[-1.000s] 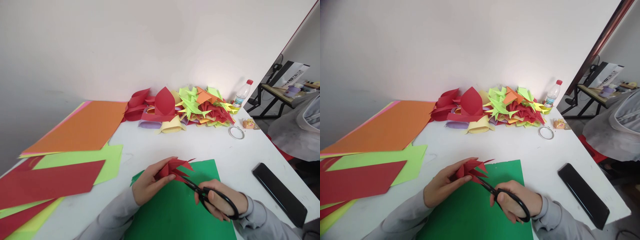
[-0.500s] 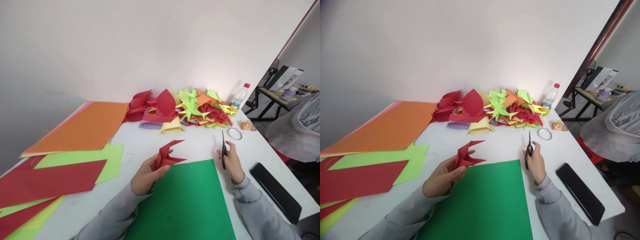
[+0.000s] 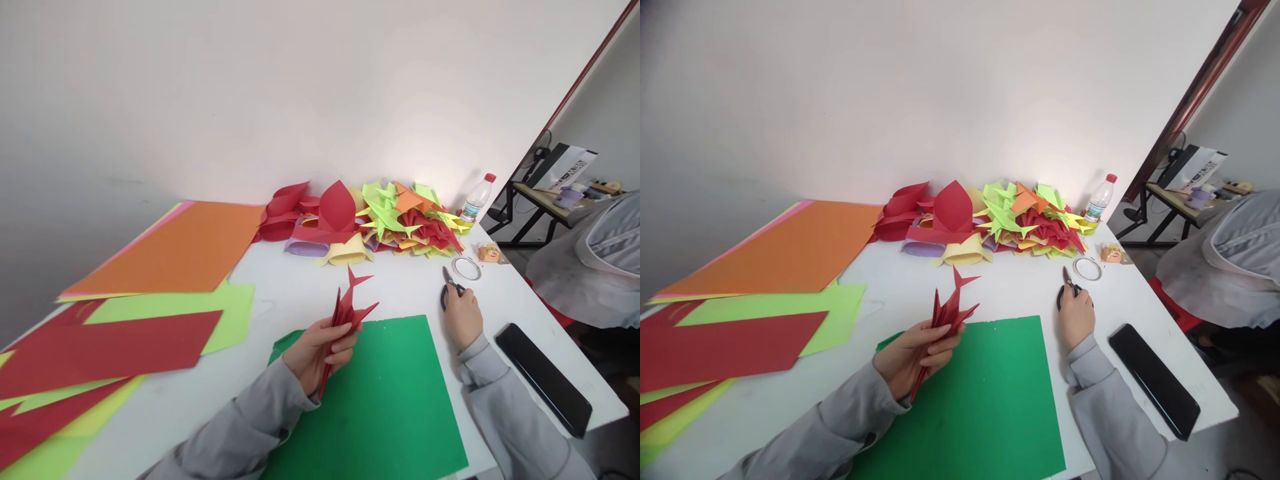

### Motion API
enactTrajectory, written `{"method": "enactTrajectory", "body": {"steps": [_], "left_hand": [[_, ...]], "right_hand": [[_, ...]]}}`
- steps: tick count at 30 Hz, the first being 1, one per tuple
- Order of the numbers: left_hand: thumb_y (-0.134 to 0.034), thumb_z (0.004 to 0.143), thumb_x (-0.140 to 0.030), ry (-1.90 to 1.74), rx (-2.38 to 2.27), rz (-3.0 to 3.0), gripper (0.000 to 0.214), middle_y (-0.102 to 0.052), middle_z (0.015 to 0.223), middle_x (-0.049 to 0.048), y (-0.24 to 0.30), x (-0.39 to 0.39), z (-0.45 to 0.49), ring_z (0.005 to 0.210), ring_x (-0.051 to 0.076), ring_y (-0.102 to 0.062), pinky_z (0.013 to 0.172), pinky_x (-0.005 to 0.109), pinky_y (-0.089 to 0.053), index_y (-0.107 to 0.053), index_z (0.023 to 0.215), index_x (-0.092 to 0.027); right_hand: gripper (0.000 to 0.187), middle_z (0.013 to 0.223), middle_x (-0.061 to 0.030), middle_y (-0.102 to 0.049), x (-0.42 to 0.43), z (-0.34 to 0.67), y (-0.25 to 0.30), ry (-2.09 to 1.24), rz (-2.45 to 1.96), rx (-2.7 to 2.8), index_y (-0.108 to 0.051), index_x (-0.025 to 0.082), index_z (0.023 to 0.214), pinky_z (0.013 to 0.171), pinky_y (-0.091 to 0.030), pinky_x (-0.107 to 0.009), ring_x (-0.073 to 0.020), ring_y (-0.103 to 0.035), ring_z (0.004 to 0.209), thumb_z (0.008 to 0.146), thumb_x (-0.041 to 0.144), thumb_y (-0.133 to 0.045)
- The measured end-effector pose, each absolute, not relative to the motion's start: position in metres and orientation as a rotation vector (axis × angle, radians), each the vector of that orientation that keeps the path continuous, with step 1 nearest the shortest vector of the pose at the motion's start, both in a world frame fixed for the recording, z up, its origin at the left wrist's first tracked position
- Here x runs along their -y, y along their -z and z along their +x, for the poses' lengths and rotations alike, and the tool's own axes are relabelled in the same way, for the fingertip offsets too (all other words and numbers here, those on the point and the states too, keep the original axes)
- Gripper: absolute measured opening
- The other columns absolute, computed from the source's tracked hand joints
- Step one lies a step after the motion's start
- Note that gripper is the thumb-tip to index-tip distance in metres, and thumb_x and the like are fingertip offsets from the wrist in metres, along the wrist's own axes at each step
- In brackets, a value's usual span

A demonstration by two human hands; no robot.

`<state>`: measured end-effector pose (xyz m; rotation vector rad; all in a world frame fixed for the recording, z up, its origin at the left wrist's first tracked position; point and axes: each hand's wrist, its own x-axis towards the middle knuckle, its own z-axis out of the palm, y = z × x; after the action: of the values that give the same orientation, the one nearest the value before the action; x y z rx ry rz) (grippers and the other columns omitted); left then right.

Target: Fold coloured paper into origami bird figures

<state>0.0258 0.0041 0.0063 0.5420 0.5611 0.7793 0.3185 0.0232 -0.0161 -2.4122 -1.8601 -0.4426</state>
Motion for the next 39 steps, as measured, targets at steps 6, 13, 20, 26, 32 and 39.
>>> {"method": "enactTrajectory", "body": {"steps": [6,13,20,26,32,39], "left_hand": [[-0.065,0.077,-0.026,-0.673,-0.506,0.466,0.021,-0.036,0.055,-0.0021,-0.007,0.002,0.030,0.048,0.006,-0.020,0.039,0.018,-0.019,-0.069,0.082,-0.006],[-0.058,0.077,-0.028,-0.636,-0.438,0.425,0.020,-0.046,0.057,0.0018,-0.006,0.008,0.036,0.050,0.010,-0.027,0.043,0.021,-0.021,-0.067,0.083,-0.011],[-0.059,0.075,-0.036,-0.497,-0.440,0.492,0.032,-0.059,0.076,0.0089,0.007,0.008,0.037,0.049,0.008,-0.032,0.041,0.022,-0.019,-0.068,0.085,-0.007],[-0.056,0.077,-0.043,-0.334,-0.408,0.743,0.039,-0.046,0.045,-0.0019,0.023,0.002,0.037,0.034,0.009,-0.031,0.036,0.024,-0.018,-0.067,0.087,-0.008],[-0.054,0.075,-0.046,-0.279,-0.369,0.749,0.033,-0.046,0.041,-0.0027,0.027,0.003,0.037,0.030,0.009,-0.029,0.034,0.023,-0.016,-0.061,0.073,-0.013],[-0.046,0.079,-0.060,-0.256,-0.373,0.741,0.049,-0.045,0.043,-0.0016,0.026,0.007,0.037,0.033,0.010,-0.031,0.036,0.025,-0.015,-0.061,0.066,-0.015]], "right_hand": [[0.028,0.096,-0.0159,-0.052,-0.023,0.317,0.012,0.553,-2.255,1.790,-0.065,0.013,0.109,0.074,-0.040,-0.038,-0.0259,-0.052,0.087,0.093,0.023,-0.044],[0.020,0.093,-0.0098,-0.054,0.012,0.263,-0.008,0.199,-1.243,1.839,-0.063,0.016,0.104,0.077,-0.046,-0.038,-0.0219,-0.054,0.089,0.091,0.024,-0.051],[0.015,0.086,-0.0065,-0.065,0.022,0.239,-0.044,0.013,-0.969,1.958,-0.066,0.020,0.096,0.074,-0.046,-0.035,-0.0186,-0.056,0.084,0.091,0.015,-0.053],[0.020,0.088,-0.0048,-0.070,0.015,0.236,-0.071,0.011,-0.799,2.469,-0.067,0.019,0.094,0.074,-0.037,-0.033,-0.0158,-0.055,0.085,0.095,0.017,-0.047],[0.019,0.083,-0.0027,-0.069,-0.004,0.234,-0.056,-0.187,-0.743,2.697,-0.069,0.020,0.088,0.073,-0.032,-0.031,-0.0152,-0.054,0.082,0.094,0.031,-0.054],[0.026,0.071,-0.0020,-0.060,0.003,0.229,-0.043,0.104,-0.753,2.792,-0.064,0.017,0.078,0.067,-0.025,-0.032,-0.0161,-0.045,0.076,0.095,0.032,-0.052]]}}
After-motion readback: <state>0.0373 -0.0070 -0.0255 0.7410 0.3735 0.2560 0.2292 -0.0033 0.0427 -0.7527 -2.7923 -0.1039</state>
